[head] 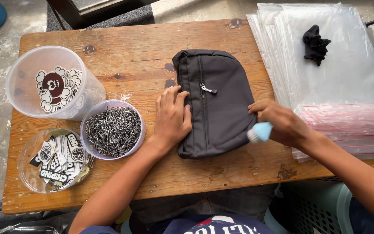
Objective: The person cleans a black bag with a brush, attaches a sticker and chain to it, and then places the bag into a plastic bag.
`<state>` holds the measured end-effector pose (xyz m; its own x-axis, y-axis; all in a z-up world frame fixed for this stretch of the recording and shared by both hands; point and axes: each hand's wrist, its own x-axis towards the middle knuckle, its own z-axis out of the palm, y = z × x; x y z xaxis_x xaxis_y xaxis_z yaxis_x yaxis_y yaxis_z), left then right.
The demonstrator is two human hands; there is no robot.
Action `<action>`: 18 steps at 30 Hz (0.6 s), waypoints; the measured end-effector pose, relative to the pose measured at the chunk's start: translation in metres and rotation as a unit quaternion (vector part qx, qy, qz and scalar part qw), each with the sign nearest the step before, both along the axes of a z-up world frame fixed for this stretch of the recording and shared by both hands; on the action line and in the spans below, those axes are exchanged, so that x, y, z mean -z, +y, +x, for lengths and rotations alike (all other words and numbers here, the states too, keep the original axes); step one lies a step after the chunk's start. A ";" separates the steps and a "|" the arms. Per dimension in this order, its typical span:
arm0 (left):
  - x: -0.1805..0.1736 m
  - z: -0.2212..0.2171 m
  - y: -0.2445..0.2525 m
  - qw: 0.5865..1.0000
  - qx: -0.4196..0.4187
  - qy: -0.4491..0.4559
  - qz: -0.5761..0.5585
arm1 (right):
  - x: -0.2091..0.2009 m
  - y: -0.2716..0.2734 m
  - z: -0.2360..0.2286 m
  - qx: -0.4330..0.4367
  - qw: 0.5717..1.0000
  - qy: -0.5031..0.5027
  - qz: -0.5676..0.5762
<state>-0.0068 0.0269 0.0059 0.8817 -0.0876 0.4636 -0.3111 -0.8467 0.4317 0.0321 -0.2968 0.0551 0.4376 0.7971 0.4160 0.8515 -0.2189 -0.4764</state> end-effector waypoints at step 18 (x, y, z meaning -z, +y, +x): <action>-0.088 -0.017 -0.023 0.876 0.052 0.032 -0.478 | -0.054 0.020 0.060 0.305 0.857 0.252 0.331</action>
<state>-0.0234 0.0039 0.0942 0.9193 0.2313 0.3185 -0.3139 -0.0573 0.9477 0.0922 -0.2765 0.1092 0.9457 0.0182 0.3247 0.3250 -0.0906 -0.9414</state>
